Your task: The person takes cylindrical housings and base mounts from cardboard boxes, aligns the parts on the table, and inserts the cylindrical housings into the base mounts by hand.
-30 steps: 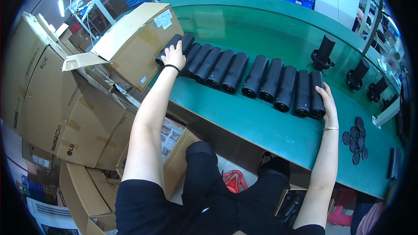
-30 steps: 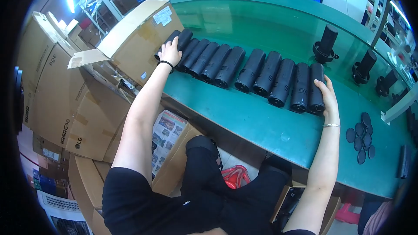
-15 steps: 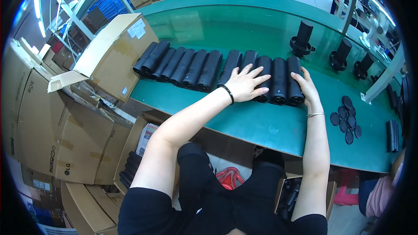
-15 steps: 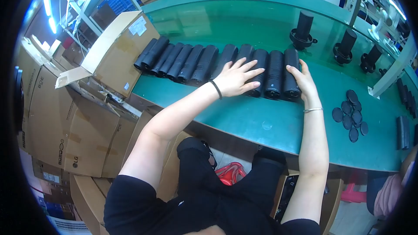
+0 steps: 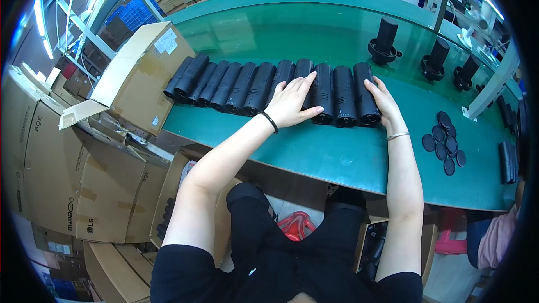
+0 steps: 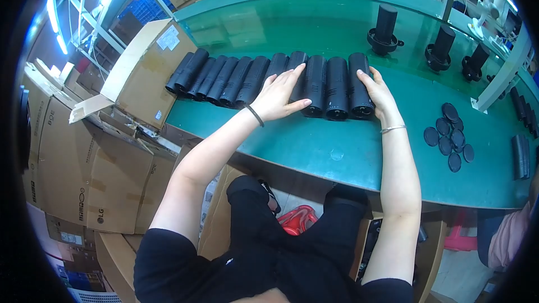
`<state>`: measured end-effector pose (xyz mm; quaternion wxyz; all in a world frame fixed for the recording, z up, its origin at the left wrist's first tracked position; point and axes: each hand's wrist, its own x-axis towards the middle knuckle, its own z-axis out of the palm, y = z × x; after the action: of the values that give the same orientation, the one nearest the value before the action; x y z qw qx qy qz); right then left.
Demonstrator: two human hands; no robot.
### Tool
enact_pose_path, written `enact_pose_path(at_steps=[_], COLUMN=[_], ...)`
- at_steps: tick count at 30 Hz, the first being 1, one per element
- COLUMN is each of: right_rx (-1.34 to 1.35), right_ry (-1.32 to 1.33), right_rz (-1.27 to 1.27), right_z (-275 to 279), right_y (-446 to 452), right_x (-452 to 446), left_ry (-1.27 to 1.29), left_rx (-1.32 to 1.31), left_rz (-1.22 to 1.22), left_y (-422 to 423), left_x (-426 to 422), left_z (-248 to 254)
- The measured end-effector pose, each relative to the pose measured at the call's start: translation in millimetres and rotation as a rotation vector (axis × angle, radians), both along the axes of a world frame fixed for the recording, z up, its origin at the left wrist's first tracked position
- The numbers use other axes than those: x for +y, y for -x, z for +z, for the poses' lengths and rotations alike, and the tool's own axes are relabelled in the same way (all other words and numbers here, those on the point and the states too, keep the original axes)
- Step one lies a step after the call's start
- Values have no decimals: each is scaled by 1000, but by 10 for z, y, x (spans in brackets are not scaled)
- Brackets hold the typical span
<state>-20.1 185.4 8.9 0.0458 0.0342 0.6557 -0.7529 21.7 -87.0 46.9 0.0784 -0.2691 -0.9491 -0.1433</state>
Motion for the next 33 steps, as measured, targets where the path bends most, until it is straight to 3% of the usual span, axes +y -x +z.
enact_pose_path(at_steps=[5,9,14,18,22,24,25,28,30,33], right_rx=[-20,40,193,342,385,410,405,370,383,275], right_ry=[185,415,569,616,687,611,570,428,-116,-324], right_rz=[-13,-25,143,146,246,236,243,114,-18,-22], right_z=[-24,-44,8,41,126,106,127,236,251,101], right_y=[61,98,43,-21,-136,-109,-121,-123,-122,-25], right_x=[110,205,222,51,-31,-18,-11,-12,124,112], left_ry=[47,-267,-819,-714,-918,-1069,-1026,-1186,-1261,-1328], left_rx=[28,191,-240,-359,-378,-384,-379,-660,-659,-647], left_rz=[18,-85,-194,-130,-317,-401,-389,-270,-84,113], left_y=[14,91,83,126,135,163,145,49,11,194], left_x=[57,228,680,981,1116,1164,1135,974,862,625], left_z=[40,1,136,84,-25,-100,-55,123,181,261])
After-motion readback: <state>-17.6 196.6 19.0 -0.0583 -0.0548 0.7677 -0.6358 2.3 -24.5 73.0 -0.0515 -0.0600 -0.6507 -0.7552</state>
